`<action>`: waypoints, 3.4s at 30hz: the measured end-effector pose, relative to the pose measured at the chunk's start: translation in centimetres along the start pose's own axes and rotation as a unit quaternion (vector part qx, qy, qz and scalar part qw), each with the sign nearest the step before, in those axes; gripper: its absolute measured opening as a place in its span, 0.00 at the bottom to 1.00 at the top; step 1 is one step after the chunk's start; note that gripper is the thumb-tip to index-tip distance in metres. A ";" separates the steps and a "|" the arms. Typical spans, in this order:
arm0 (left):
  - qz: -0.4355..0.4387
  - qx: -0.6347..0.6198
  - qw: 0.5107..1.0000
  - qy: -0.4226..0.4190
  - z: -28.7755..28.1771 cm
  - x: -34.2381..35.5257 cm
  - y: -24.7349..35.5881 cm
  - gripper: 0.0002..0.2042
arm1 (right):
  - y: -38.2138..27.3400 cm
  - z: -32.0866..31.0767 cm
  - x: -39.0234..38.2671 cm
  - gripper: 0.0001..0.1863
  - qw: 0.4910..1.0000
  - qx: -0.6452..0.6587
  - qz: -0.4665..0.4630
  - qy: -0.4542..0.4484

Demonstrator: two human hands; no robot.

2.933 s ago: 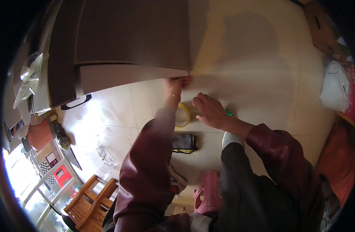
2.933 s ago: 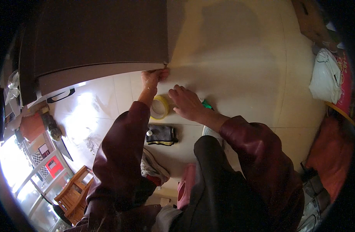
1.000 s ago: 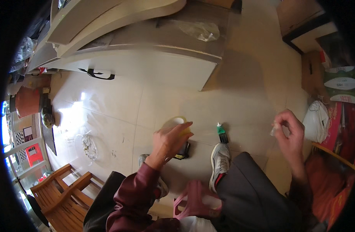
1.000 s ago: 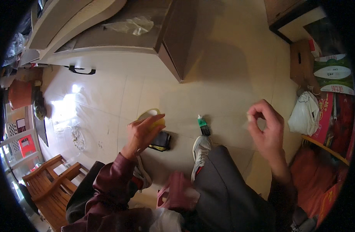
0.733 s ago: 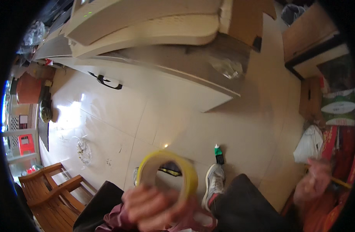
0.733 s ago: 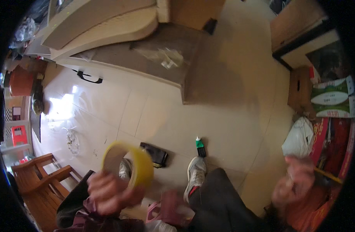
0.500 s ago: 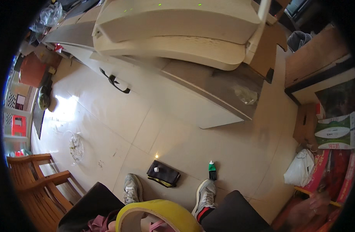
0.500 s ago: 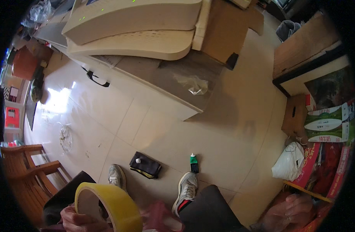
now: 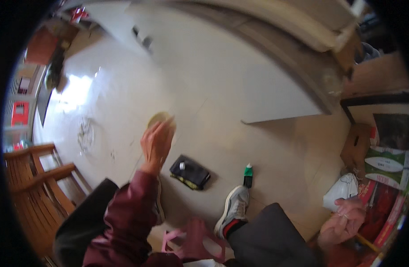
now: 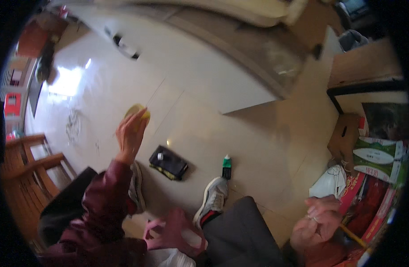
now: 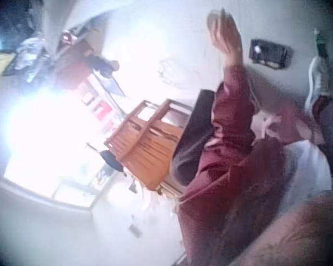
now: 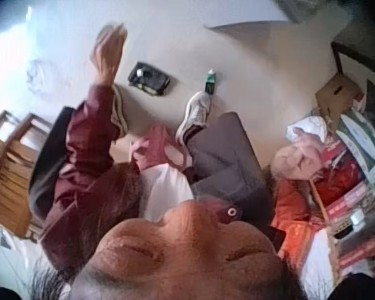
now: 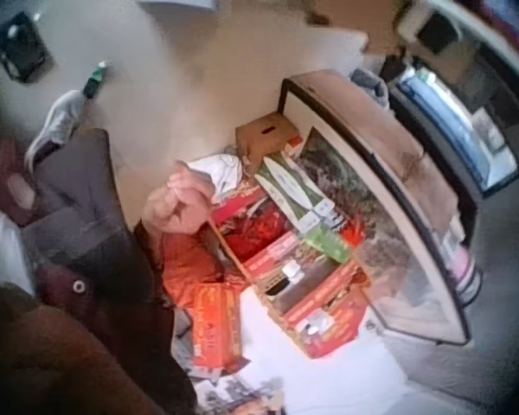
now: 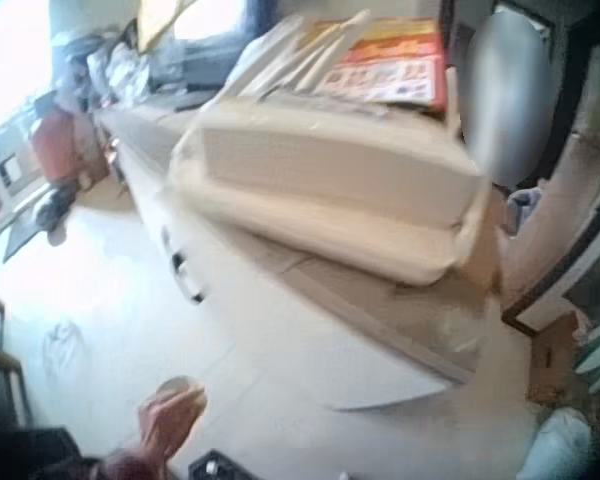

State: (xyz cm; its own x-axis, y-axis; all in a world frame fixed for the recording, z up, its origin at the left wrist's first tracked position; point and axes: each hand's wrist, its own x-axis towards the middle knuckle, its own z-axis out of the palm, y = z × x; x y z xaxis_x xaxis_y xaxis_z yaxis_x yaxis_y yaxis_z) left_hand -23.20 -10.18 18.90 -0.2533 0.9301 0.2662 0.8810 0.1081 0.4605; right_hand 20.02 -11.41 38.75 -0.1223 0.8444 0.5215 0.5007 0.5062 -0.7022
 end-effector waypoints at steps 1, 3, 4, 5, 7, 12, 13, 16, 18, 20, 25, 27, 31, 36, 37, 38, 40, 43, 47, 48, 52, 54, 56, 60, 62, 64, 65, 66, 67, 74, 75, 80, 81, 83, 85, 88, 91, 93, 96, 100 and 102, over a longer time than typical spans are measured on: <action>0.012 0.038 0.999 -0.001 0.5 -1.5 -3.4 0.15 | 0.4 1.6 -0.2 0.10 0.998 0.048 0.017 -0.025; 0.045 0.035 0.998 -0.014 4.6 -2.4 -7.4 0.17 | -0.5 2.8 -0.5 0.10 0.996 0.061 0.041 -0.059; 0.053 0.034 0.998 -0.018 5.3 -3.1 -8.9 0.18 | -0.6 3.5 -0.9 0.10 0.992 0.081 0.057 -0.076; 0.028 0.041 0.997 -0.066 6.1 -3.5 -9.5 0.19 | -0.7 4.2 -1.3 0.11 0.994 0.062 0.054 -0.068; -0.028 0.059 0.987 -0.147 5.6 -4.6 -10.3 0.27 | -1.1 4.9 -1.5 0.12 0.992 0.067 0.062 -0.085; -0.139 0.019 0.988 0.066 5.6 -7.5 -6.5 0.52 | -2.0 6.0 -2.1 0.11 0.980 0.118 0.107 -0.116; -0.150 0.009 0.987 0.059 5.2 -8.3 -5.2 0.52 | -1.8 6.3 -2.1 0.12 0.981 0.117 0.106 -0.117; -0.151 0.046 0.987 0.009 5.4 -9.3 -4.0 0.40 | -2.0 6.8 -1.8 0.15 0.984 0.099 0.101 -0.111; -0.144 0.024 0.989 0.031 6.1 -7.9 -5.4 0.28 | -1.8 7.1 -1.5 0.16 0.984 0.092 0.102 -0.110; -0.110 0.011 0.993 0.034 6.5 -4.9 -6.5 0.23 | -2.1 7.3 -1.6 0.16 0.983 0.093 0.103 -0.117; 0.019 -0.021 0.998 -0.048 7.1 0.6 -8.3 0.23 | -1.8 7.6 -1.4 0.14 0.984 0.087 0.092 -0.122; 0.030 -0.011 0.995 -0.098 8.1 0.8 -8.8 0.25 | -1.8 7.9 -1.0 0.13 0.985 0.087 0.084 -0.126; -0.011 -0.012 0.996 -0.084 9.1 0.8 -9.2 0.28 | -1.4 7.9 -0.7 0.09 0.985 0.093 0.073 -0.126; 0.074 -0.270 0.959 0.035 3.3 -2.3 1.4 0.35 | -0.9 7.1 -1.0 0.08 0.988 0.070 0.087 -0.106; 0.154 -0.349 0.922 0.064 1.2 -3.5 4.2 0.37 | -0.7 7.0 -0.8 0.08 0.989 0.066 0.081 -0.107; 0.150 -0.421 0.887 0.115 -1.0 -4.6 8.6 0.31 | -0.7 6.8 -0.3 0.08 0.989 0.063 0.074 -0.112; 0.205 -0.511 0.822 0.148 -5.2 -4.8 14.5 0.22 | -0.5 6.2 0.4 0.08 0.990 0.063 0.068 -0.108; 0.297 -0.516 0.801 0.065 -10.7 -4.2 16.3 0.13 | 0.3 5.9 -0.4 0.07 0.987 0.104 0.060 -0.103; 0.196 -0.516 0.832 0.050 -9.4 -3.4 16.1 0.07 | 0.9 4.9 -1.1 0.07 0.989 0.055 0.093 -0.098; 0.154 -0.521 0.839 0.033 -7.6 -4.0 15.3 0.05 | 1.0 4.7 -1.2 0.06 0.988 0.031 0.112 -0.100; 0.042 -0.392 0.918 -0.037 -0.4 -3.5 11.9 0.06 | 6.4 7.4 -2.0 0.06 0.954 0.065 0.276 -0.100; -0.080 -0.407 0.903 -0.107 3.6 -3.8 10.3 0.03 | 10.5 9.9 -3.1 0.05 0.964 0.072 0.222 -0.131; -0.170 -0.444 0.868 -0.144 6.8 -3.9 8.4 0.03 | 13.8 12.6 -4.0 0.05 0.960 0.080 0.226 -0.144; -0.275 -0.454 0.825 -0.191 12.6 -3.2 5.7 0.09 | 19.5 15.7 -6.2 0.06 0.954 0.073 0.250 -0.147; -0.277 -0.426 0.842 -0.181 14.3 -2.4 6.0 0.14 | 21.7 17.0 -7.3 0.06 0.950 0.082 0.264 -0.147; -0.294 -0.405 0.852 -0.157 15.9 -2.1 6.0 0.18 | 23.0 18.3 -8.0 0.06 0.946 0.098 0.274 -0.144; -0.301 -0.408 0.849 -0.152 16.6 -1.8 5.8 0.18 | 23.3 18.7 -8.2 0.06 0.948 0.101 0.270 -0.135; -0.308 -0.434 0.834 -0.145 17.4 -1.8 5.7 0.17 | 23.5 18.8 -8.3 0.06 0.946 0.103 0.275 -0.133; -0.317 -0.459 0.819 -0.136 17.8 -1.8 5.6 0.17 | 23.7 19.1 -8.4 0.06 0.945 0.107 0.278 -0.134; -0.317 -0.473 0.800 -0.189 18.9 -1.0 4.2 0.17 | 25.6 19.7 -8.5 0.05 0.954 0.065 0.264 -0.129; -0.298 -0.460 0.807 -0.219 18.7 -0.7 4.1 0.17 | 25.8 19.5 -8.5 0.05 0.954 0.046 0.263 -0.137; -0.269 -0.450 0.822 -0.222 18.4 0.9 4.5 0.08 | 26.8 19.6 -8.7 0.05 0.956 0.056 0.268 -0.106; -0.246 -0.442 0.833 -0.223 18.8 1.0 3.3 0.08 | 26.8 19.8 -8.7 0.06 0.960 0.056 0.258 -0.098; -0.235 -0.449 0.834 -0.220 19.3 1.1 3.4 0.09 | 27.2 19.9 -8.9 0.06 0.962 0.049 0.251 -0.091; -0.241 -0.460 0.827 -0.214 19.1 1.1 4.1 0.11 | 27.5 20.0 -8.9 0.05 0.962 0.040 0.256 -0.090; -0.229 -0.454 0.822 -0.256 19.3 1.4 3.3 0.13 | 27.7 19.9 -8.8 0.06 0.958 0.044 0.269 -0.085; -0.194 -0.378 0.858 -0.291 19.2 2.3 2.1 0.13 | 28.0 19.8 -8.7 0.06 0.955 0.014 0.279 -0.102; -0.200 -0.311 0.888 -0.275 19.2 2.8 2.9 0.09 | 28.5 20.0 -8.9 0.05 0.953 0.008 0.282 -0.107; -0.060 -0.272 0.938 -0.205 20.7 3.3 0.5 0.08 | 28.6 20.2 -8.9 0.05 0.957 0.004 0.272 -0.103; -0.040 -0.286 0.941 -0.176 22.2 3.2 -0.6 0.06 | 29.2 21.0 -9.0 0.05 0.958 0.000 0.270 -0.096; -0.044 -0.289 0.941 -0.168 22.8 3.1 -1.1 0.06 | 29.5 21.2 -9.0 0.05 0.958 0.011 0.272 -0.089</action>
State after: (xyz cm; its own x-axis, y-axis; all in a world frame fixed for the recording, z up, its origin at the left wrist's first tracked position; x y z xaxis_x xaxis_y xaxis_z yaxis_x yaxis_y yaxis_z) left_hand -15.84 0.55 -0.07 -0.0891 0.9955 -0.0321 0.4729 0.0707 0.8783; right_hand 17.75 -0.36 3.04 0.0065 0.9999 -0.0139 0.5147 -0.0153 -0.8572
